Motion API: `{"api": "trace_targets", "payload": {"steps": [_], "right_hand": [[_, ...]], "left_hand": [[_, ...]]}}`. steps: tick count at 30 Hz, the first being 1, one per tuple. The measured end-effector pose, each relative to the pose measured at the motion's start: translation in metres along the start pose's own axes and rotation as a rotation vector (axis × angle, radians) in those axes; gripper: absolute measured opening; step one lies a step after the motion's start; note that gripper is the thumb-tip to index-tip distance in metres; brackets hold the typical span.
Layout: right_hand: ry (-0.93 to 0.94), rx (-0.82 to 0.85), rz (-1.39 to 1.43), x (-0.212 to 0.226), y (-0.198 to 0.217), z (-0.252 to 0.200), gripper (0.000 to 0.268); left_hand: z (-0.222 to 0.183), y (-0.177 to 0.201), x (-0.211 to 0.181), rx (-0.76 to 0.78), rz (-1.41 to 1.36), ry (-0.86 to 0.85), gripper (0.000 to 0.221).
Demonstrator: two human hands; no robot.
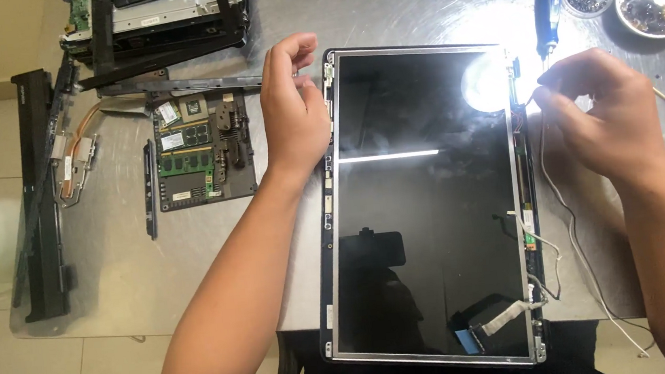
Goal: Removing the LCD screen panel from a laptop frame using a screwdriver
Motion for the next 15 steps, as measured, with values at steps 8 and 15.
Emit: {"api": "trace_targets", "payload": {"steps": [8, 15], "right_hand": [[-0.056, 0.044, 0.752, -0.011, 0.012, 0.015, 0.014], [-0.415, 0.153, 1.463, 0.031, 0.006, 0.056, 0.015]], "left_hand": [[0.012, 0.010, 0.018, 0.016, -0.441, 0.334, 0.046], [0.011, 0.011, 0.003, 0.242, -0.895, 0.564, 0.038]]}}
Point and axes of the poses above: each hand's wrist, its own z-axis towards the middle knuckle, its own y-axis out of the back of the hand, x = y × z, the point moved 4 cm from there along z, towards the middle knuckle, and after that the axes turned 10 degrees about z, right-handed, at the moved point
